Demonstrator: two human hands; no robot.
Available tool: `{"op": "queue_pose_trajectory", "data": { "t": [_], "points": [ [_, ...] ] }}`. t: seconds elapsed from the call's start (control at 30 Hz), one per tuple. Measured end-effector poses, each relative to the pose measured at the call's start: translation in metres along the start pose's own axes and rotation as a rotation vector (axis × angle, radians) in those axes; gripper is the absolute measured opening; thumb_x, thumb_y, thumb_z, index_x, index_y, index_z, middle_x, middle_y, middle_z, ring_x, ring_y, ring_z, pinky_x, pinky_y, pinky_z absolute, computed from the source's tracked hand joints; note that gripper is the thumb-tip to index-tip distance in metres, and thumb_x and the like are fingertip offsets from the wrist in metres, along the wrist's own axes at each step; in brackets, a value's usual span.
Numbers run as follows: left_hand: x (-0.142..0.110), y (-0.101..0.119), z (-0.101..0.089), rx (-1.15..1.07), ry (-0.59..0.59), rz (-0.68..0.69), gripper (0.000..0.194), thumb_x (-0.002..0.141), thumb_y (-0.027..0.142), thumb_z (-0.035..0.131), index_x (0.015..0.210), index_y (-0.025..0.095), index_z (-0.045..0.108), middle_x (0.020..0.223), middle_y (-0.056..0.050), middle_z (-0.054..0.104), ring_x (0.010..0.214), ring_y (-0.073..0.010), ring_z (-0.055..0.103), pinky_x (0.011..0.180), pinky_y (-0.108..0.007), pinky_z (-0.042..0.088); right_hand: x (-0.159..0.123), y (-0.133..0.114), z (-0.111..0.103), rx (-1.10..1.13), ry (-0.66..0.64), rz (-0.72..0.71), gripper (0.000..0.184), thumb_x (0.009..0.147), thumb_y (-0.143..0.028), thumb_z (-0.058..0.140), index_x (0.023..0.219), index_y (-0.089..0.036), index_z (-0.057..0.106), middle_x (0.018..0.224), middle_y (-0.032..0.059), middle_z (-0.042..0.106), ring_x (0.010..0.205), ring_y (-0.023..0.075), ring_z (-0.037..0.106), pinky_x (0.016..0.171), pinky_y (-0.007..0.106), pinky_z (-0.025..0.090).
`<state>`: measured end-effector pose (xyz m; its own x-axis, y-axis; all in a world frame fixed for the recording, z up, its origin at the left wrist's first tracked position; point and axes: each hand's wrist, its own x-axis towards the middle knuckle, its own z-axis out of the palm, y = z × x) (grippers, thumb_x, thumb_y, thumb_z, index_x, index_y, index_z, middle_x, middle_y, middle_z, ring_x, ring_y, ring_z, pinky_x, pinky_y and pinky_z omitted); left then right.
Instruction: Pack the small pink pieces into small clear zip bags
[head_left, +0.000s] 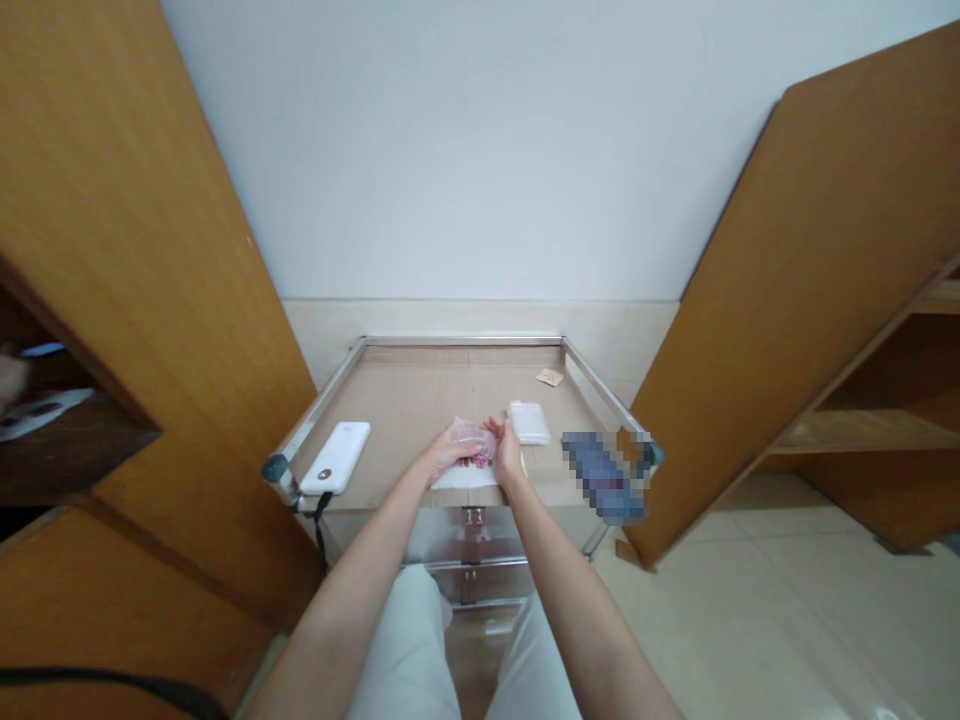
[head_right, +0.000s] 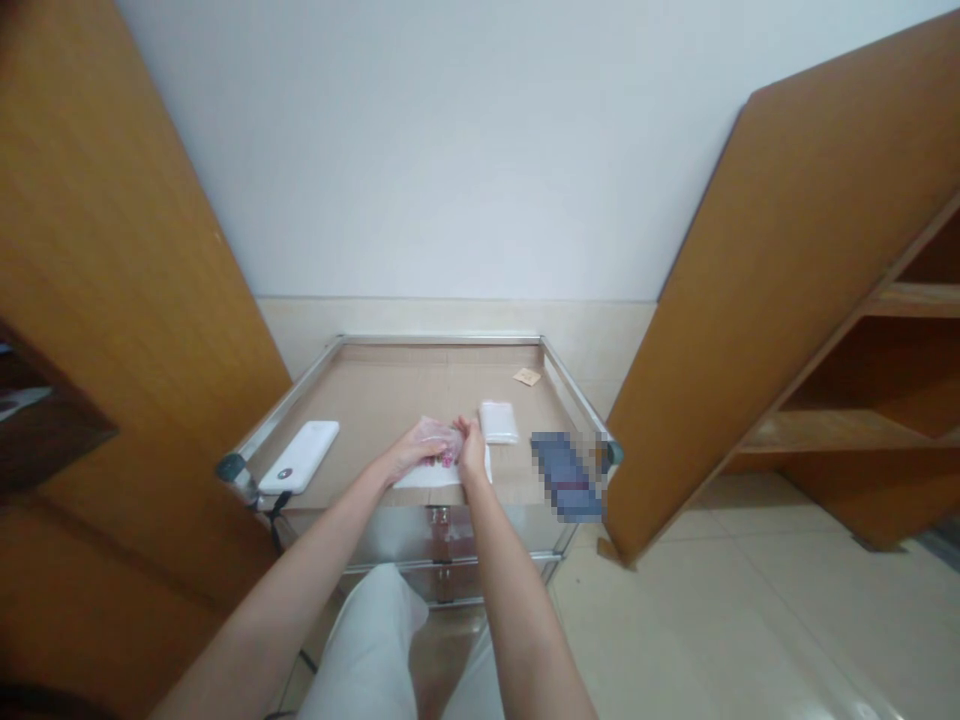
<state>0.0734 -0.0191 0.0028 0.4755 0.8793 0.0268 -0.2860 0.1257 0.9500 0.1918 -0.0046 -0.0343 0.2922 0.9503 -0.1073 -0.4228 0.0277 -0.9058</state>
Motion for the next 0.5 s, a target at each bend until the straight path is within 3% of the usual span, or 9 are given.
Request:
{"op": "queue_pose_trajectory", "data": {
  "t": [0.2, 0.5],
  "points": [
    [0.011, -0.012, -0.002, 0.203, 0.047, 0.015, 0.045, 0.049, 0.022, 0.071, 0.091, 0.014, 0.054, 0.071, -0.003, 0.063, 0.05, -0.0098, 0.053, 0.046, -0.02, 0.033, 0.001, 0.001, 0.0, -0.117, -0.001, -0.032, 0.053, 0.075, -0.054, 0.022, 0.09, -0.014, 0.053, 0.098, 0.0101, 0.058, 0.094, 0.016, 0.053, 0.072, 0.026, 0.043],
    [0.013, -0.011, -0.001, 0.292, 0.077, 0.013, 0.045, 0.049, 0.022, 0.071, 0.088, 0.013, 0.051, 0.067, -0.003, 0.061, 0.048, -0.0092, 0.052, 0.045, -0.02, 0.034, 0.0, 0.001, -0.001, 0.043, 0.037, -0.037, 0.041, 0.074, -0.048, 0.031, 0.084, -0.015, 0.054, 0.083, 0.0071, 0.062, 0.083, 0.0163, 0.056, 0.072, 0.029, 0.043]
  ]
}}
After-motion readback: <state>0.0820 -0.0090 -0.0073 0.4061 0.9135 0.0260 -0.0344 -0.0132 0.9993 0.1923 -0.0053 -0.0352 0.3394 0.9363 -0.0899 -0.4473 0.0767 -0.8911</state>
